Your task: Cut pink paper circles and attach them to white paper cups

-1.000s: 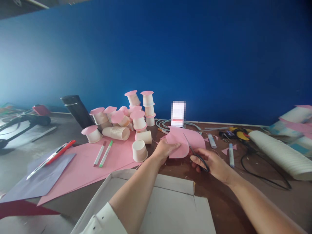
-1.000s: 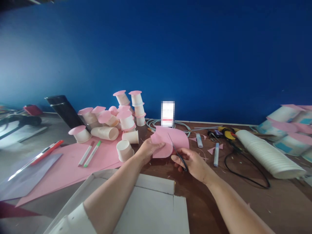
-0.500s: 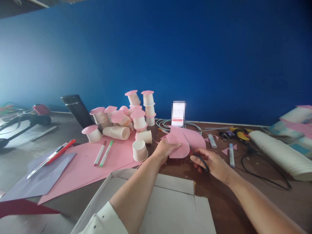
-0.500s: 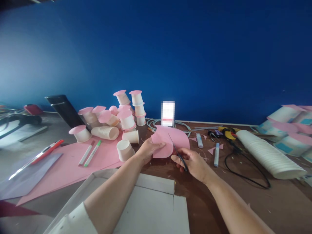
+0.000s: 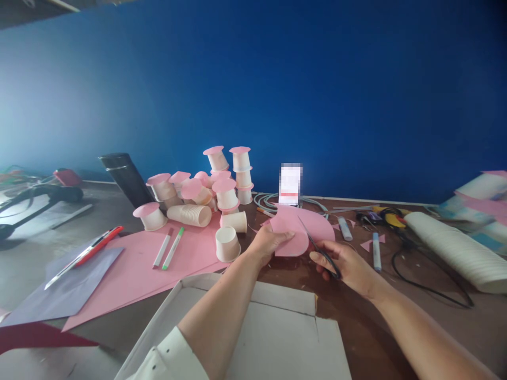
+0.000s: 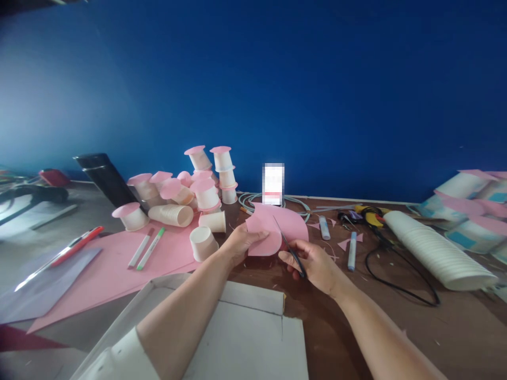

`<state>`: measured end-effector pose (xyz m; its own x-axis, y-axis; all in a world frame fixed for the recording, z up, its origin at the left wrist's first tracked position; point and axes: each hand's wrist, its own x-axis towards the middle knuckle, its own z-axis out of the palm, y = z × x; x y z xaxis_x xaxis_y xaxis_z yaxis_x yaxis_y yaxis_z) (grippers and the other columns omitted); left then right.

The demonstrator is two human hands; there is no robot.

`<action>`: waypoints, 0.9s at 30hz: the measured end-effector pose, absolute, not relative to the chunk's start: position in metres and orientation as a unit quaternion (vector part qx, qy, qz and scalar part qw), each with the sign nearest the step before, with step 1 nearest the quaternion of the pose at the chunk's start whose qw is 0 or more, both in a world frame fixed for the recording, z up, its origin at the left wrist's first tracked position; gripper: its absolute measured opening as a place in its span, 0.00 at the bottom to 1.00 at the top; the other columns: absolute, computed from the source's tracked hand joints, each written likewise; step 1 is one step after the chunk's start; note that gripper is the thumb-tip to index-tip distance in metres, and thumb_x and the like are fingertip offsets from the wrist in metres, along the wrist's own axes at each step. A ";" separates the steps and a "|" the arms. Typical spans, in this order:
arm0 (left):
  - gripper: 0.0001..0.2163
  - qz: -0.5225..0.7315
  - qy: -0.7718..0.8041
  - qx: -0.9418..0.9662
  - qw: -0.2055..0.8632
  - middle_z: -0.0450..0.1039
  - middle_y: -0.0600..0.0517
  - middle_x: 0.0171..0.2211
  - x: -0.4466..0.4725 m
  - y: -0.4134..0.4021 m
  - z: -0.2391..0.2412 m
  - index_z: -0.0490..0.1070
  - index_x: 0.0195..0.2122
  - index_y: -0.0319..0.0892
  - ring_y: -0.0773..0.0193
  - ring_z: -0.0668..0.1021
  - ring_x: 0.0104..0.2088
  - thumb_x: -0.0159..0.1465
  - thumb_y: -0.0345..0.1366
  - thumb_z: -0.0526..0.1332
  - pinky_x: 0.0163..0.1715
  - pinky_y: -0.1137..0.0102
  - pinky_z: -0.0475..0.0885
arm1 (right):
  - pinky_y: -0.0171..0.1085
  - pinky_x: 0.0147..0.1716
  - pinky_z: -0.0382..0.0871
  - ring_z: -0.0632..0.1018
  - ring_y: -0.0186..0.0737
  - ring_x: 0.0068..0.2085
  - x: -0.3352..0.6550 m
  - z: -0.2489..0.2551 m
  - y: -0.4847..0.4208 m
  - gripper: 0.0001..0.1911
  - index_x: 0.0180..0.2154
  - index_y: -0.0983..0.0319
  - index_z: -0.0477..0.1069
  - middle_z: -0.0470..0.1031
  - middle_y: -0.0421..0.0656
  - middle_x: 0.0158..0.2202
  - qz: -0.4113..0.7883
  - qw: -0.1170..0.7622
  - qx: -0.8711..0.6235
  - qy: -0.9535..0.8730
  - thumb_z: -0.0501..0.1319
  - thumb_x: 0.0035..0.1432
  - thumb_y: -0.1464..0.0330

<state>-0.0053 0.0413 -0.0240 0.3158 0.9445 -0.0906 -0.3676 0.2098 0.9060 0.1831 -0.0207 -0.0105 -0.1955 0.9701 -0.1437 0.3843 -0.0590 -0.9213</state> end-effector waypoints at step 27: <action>0.23 0.452 0.347 0.437 0.696 0.78 0.43 0.38 -0.011 0.045 -0.025 0.75 0.42 0.36 0.58 0.78 0.36 0.44 0.36 0.73 0.42 0.63 0.72 | 0.31 0.22 0.60 0.70 0.31 0.22 0.186 -0.009 -0.021 0.20 0.33 0.61 0.68 0.70 0.38 0.23 0.479 0.305 -0.541 -0.621 0.62 0.52 0.50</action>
